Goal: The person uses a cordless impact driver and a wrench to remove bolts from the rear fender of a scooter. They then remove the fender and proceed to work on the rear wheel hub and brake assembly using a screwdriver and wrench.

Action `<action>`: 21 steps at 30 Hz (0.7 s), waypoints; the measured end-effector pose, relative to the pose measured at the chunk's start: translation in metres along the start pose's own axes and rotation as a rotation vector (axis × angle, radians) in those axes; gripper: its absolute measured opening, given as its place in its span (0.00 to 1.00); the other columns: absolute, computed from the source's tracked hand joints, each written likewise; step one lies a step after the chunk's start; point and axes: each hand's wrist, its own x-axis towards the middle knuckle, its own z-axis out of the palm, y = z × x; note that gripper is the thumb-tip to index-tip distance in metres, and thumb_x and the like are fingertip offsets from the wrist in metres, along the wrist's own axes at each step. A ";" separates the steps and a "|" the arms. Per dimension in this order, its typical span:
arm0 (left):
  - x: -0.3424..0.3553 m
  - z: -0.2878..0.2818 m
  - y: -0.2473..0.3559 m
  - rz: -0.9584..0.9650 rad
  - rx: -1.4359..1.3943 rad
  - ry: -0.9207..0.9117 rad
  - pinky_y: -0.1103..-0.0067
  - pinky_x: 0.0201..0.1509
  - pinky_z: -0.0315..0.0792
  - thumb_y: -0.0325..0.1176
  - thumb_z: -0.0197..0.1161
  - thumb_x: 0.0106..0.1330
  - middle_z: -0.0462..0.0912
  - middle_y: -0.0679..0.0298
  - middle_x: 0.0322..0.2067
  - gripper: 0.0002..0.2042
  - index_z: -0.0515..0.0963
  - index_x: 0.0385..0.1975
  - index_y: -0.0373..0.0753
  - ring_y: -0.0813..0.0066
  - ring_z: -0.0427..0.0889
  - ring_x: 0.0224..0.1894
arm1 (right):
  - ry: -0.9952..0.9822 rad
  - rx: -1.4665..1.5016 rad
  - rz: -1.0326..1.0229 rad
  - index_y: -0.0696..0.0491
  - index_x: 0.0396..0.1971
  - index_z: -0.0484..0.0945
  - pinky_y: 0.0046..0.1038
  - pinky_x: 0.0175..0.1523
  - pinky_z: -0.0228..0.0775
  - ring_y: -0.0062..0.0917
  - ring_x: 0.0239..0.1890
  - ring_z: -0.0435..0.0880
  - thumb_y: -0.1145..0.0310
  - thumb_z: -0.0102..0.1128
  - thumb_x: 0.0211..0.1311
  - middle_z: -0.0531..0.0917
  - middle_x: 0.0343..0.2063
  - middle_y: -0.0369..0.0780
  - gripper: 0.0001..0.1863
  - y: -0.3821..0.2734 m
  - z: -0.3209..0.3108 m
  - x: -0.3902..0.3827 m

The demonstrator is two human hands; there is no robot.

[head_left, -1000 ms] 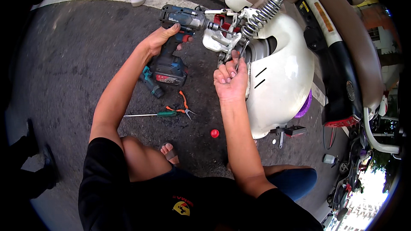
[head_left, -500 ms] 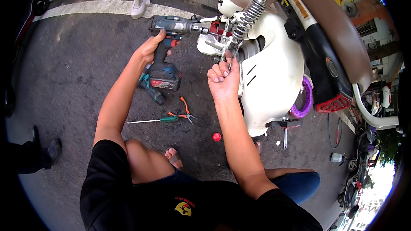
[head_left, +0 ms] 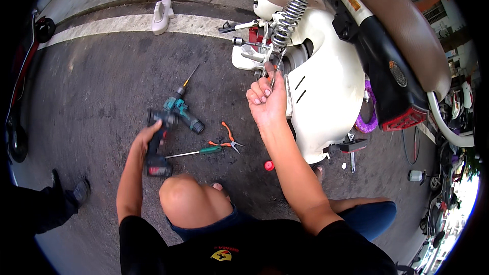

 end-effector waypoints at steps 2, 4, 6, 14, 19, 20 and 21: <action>0.000 -0.016 -0.039 -0.104 0.032 -0.001 0.77 0.21 0.75 0.56 0.68 0.54 0.81 0.61 0.23 0.24 0.80 0.34 0.37 0.69 0.79 0.18 | 0.042 -0.015 0.012 0.48 0.43 0.73 0.19 0.17 0.46 0.15 0.11 0.49 0.56 0.36 0.74 0.54 0.09 0.28 0.16 -0.001 0.000 0.000; -0.004 -0.025 -0.063 -0.122 0.068 0.043 0.73 0.25 0.77 0.57 0.69 0.53 0.83 0.59 0.26 0.26 0.80 0.33 0.35 0.66 0.81 0.22 | 0.029 -0.011 0.020 0.48 0.43 0.73 0.19 0.17 0.46 0.15 0.11 0.49 0.56 0.36 0.74 0.54 0.09 0.28 0.16 -0.001 0.000 -0.001; -0.016 -0.030 -0.059 -0.110 0.119 0.092 0.70 0.29 0.78 0.58 0.68 0.53 0.83 0.58 0.27 0.27 0.80 0.31 0.34 0.64 0.83 0.25 | 0.020 -0.015 0.005 0.49 0.44 0.72 0.19 0.17 0.46 0.14 0.11 0.49 0.57 0.36 0.74 0.54 0.09 0.28 0.16 0.000 0.000 -0.001; -0.084 0.140 0.144 0.522 -0.268 -0.767 0.67 0.68 0.60 0.60 0.41 0.69 0.70 0.44 0.57 0.37 0.63 0.59 0.26 0.56 0.69 0.61 | 0.004 -0.010 -0.013 0.50 0.49 0.68 0.18 0.18 0.46 0.14 0.11 0.50 0.56 0.35 0.74 0.55 0.10 0.28 0.17 0.001 0.002 -0.001; -0.087 0.265 0.199 0.301 -0.162 -1.087 0.73 0.43 0.80 0.69 0.33 0.65 0.79 0.50 0.42 0.44 0.59 0.62 0.28 0.64 0.83 0.41 | -0.010 0.044 0.034 0.48 0.45 0.69 0.18 0.16 0.45 0.13 0.10 0.50 0.55 0.33 0.74 0.54 0.09 0.28 0.17 -0.003 0.004 0.000; -0.090 0.274 0.193 0.199 -0.376 -0.924 0.80 0.28 0.80 0.69 0.32 0.64 0.79 0.56 0.30 0.43 0.61 0.60 0.30 0.69 0.82 0.27 | -0.036 0.083 0.049 0.48 0.43 0.69 0.18 0.16 0.45 0.13 0.10 0.50 0.55 0.33 0.74 0.54 0.09 0.28 0.16 -0.003 0.004 0.000; -0.091 0.275 0.194 0.183 -0.373 -0.891 0.80 0.28 0.80 0.69 0.32 0.64 0.79 0.56 0.30 0.43 0.61 0.60 0.30 0.69 0.82 0.27 | -0.066 0.123 0.063 0.47 0.40 0.69 0.18 0.16 0.45 0.13 0.09 0.50 0.55 0.33 0.74 0.54 0.09 0.28 0.15 -0.005 0.005 0.000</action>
